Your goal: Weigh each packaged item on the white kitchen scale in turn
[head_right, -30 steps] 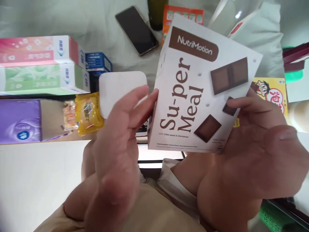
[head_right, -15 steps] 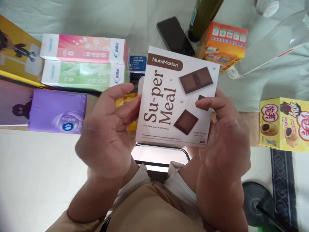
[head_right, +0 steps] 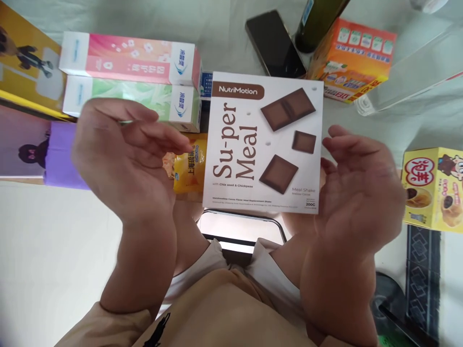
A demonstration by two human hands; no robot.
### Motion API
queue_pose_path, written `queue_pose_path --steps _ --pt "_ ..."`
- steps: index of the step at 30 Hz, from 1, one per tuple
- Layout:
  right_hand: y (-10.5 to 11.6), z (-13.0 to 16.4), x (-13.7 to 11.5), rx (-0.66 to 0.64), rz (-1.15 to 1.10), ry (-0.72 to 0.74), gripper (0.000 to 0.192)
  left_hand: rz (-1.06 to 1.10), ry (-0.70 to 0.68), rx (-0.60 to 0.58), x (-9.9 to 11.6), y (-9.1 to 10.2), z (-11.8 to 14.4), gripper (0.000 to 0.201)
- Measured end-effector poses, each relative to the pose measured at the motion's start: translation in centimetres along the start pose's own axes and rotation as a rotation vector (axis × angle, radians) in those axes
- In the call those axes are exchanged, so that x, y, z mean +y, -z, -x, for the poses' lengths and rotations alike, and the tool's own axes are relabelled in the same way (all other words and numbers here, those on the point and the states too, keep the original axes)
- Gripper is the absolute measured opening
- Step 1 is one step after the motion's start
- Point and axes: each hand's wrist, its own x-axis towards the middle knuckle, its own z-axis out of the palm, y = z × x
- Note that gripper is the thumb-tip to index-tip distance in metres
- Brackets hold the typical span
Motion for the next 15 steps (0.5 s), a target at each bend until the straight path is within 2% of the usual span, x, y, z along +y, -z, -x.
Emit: queue_pose_path --steps 3,4,6,8,12,15 --pt "0.6 -0.2 -0.1 0.109 0.016 -0.027 0.018 0.089 -0.138 0.047 -0.7 -0.5 -0.7 0.03" --pt "0.8 -0.1 -0.1 0.103 0.03 -0.036 0.019 0.112 -0.155 0.043 -0.9 -0.6 -0.8 0.028" --pt "1.0 0.1 -0.3 0.091 0.038 -0.028 0.022 0.144 -0.166 0.013 -1.2 -0.6 -0.9 0.025" --pt "1.1 0.3 -0.4 0.093 0.033 -0.024 0.023 0.15 -0.194 -0.025 -1.3 -0.4 -0.9 0.034" --pt "1.2 0.4 -0.4 0.134 0.027 -0.043 0.019 0.074 -0.29 -0.097 -1.4 -0.1 -0.8 0.037" --pt "1.4 0.3 -0.4 0.14 0.015 -0.059 0.014 0.058 -0.267 -0.129 -1.4 -0.3 -0.6 0.037"
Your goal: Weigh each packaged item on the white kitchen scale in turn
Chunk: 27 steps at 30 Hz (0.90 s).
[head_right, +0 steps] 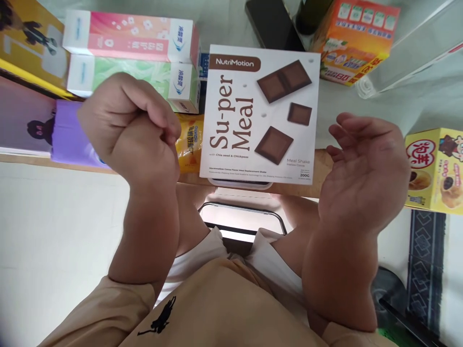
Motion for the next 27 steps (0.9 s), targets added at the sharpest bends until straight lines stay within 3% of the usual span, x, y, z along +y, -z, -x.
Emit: queue_pose_path --steps 5,9,12,18,20,24,27 --pt "0.4 0.0 -0.2 -0.065 0.046 -0.043 0.014 0.08 0.047 0.01 0.3 -0.5 0.0 0.046" --pt "0.0 0.0 0.1 -0.091 0.01 -0.056 0.013 -0.065 -0.006 -0.025 0.7 -0.4 -0.2 0.058" --pt "-0.5 0.0 0.5 -0.09 -0.046 -0.033 0.011 -0.134 0.02 -0.024 0.7 -0.3 -0.3 0.044" --pt "-1.1 0.4 0.7 -0.184 -0.076 -0.033 0.014 0.019 0.007 0.05 0.0 -0.2 -0.1 0.023" --pt "-1.1 0.5 0.7 -0.197 -0.072 -0.039 0.015 -0.002 0.056 0.057 0.0 -0.1 0.0 0.027" --pt "-1.1 0.6 0.7 -0.2 -0.078 -0.048 0.018 -0.066 0.008 0.052 0.5 0.1 0.0 0.041" --pt "-1.0 0.5 0.9 -0.217 -0.075 -0.062 0.02 -0.048 0.059 0.047 0.9 -0.1 0.1 0.037"
